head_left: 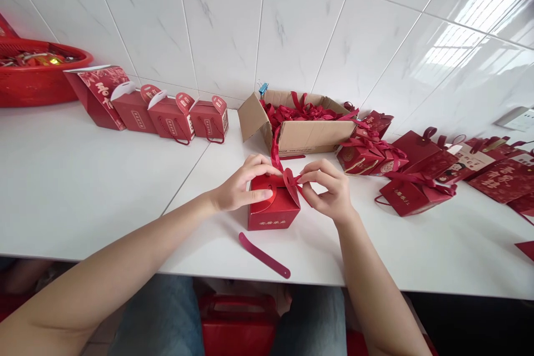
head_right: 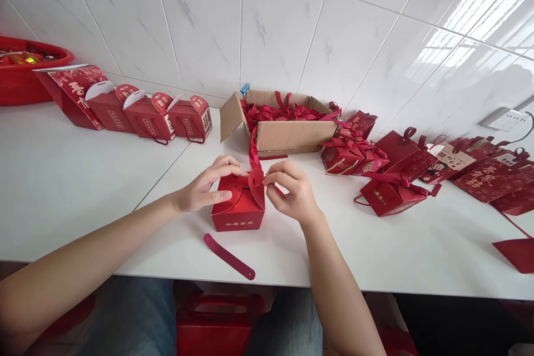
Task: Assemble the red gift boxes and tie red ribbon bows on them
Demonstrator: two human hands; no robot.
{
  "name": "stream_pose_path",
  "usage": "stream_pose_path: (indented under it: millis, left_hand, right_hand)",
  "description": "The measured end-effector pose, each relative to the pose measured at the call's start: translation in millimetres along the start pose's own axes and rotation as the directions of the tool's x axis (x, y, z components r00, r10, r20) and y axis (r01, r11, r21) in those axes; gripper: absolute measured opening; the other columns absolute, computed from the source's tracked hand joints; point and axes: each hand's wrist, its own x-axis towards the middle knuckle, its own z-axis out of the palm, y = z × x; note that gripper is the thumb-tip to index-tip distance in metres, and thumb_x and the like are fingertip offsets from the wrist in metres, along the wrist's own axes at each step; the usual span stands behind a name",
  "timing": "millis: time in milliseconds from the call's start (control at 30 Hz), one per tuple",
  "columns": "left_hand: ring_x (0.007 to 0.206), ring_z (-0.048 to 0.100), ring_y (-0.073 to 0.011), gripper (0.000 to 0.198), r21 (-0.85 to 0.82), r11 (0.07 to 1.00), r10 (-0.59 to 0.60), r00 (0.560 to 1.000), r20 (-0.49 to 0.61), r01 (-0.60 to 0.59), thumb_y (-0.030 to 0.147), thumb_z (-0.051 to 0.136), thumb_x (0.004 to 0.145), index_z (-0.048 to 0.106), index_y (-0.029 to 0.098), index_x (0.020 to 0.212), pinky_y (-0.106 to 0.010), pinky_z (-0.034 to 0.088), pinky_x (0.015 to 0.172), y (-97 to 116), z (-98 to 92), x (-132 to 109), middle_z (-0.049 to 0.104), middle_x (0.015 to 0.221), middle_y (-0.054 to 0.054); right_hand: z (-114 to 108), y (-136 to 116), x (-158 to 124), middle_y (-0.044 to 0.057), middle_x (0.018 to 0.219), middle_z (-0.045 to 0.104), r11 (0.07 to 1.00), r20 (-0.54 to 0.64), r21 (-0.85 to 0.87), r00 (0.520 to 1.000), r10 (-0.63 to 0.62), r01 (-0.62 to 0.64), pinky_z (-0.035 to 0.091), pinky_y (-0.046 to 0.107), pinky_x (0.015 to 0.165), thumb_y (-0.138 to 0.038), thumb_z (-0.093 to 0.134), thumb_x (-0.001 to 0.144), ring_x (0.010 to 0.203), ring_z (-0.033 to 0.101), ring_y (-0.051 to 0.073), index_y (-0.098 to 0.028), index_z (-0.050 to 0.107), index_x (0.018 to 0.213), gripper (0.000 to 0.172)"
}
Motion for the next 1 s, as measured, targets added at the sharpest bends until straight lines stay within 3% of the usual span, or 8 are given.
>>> stream_pose_path:
  millis: [300, 1000]
  left_hand:
    - [0.109, 0.045, -0.0257, 0.041, -0.005, 0.998, -0.058, 0.998, -0.024, 0.058, 0.048, 0.050, 0.087, 0.061, 0.026, 0.119, -0.045, 0.036, 0.103, 1, 6.7, 1, 0.053, 0.105, -0.007]
    - [0.106, 0.049, -0.0234, 0.029, 0.049, 0.996, -0.075, 0.993, -0.087, 0.080, 0.039, 0.053, 0.088, 0.065, 0.023, 0.109, -0.042, 0.041, 0.099, 8, 11.2, 4, 0.057, 0.101, -0.005]
  right_hand:
    - [5, -1, 1, 0.004, 0.083, 0.061, 0.996, -0.042, -0.083, 0.999, -0.026, 0.023, 0.053, 0.031, 0.061, -0.005, 0.054, 0.080, 0.073, 0.061, 0.016, -0.025, 0.065, 0.086, 0.023]
    - [8, -5, 0, 0.003, 0.079, 0.057, 0.998, -0.045, -0.058, 0.999, -0.004, 0.001, 0.049, 0.031, 0.060, -0.005, 0.052, 0.076, 0.069, 0.056, 0.016, -0.024, 0.064, 0.081, 0.023]
